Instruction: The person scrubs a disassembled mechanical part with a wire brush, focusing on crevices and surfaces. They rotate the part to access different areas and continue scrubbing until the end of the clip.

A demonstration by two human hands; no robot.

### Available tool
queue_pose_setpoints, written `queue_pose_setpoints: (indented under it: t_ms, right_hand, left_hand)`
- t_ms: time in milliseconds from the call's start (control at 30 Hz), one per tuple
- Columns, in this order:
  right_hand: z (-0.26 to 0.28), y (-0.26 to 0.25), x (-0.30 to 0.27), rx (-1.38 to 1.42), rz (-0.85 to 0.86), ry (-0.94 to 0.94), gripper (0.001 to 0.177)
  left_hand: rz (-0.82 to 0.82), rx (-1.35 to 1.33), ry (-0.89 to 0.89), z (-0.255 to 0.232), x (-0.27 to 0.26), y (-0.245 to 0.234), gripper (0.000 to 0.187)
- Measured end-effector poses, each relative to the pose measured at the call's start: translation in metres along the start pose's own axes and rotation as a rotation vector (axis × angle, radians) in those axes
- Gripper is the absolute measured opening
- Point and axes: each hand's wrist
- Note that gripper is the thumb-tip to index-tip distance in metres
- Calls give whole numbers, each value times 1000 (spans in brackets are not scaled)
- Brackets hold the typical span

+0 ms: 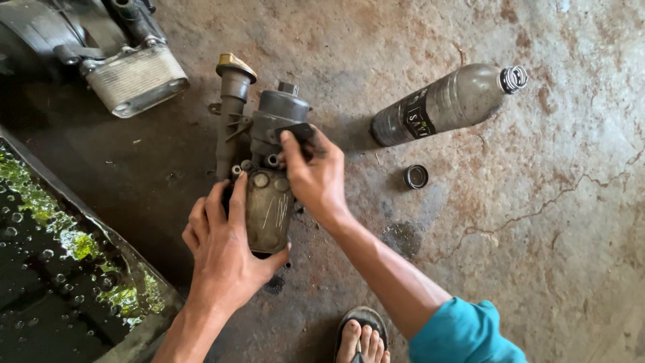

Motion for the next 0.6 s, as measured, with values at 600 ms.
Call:
queue_pose_setpoints:
  t_ms: [600]
  right_hand:
    - [-6, -72, -5, -370, 323, -547, 29]
  left_hand:
    - [61, 405, 291, 34, 33, -33, 133]
Point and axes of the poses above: each hand's wrist, its own x-axis towards the middle knuckle, its own y-axis out of the palm, z = x × y, and after that the axes turned 1 degree about -y, right-handed
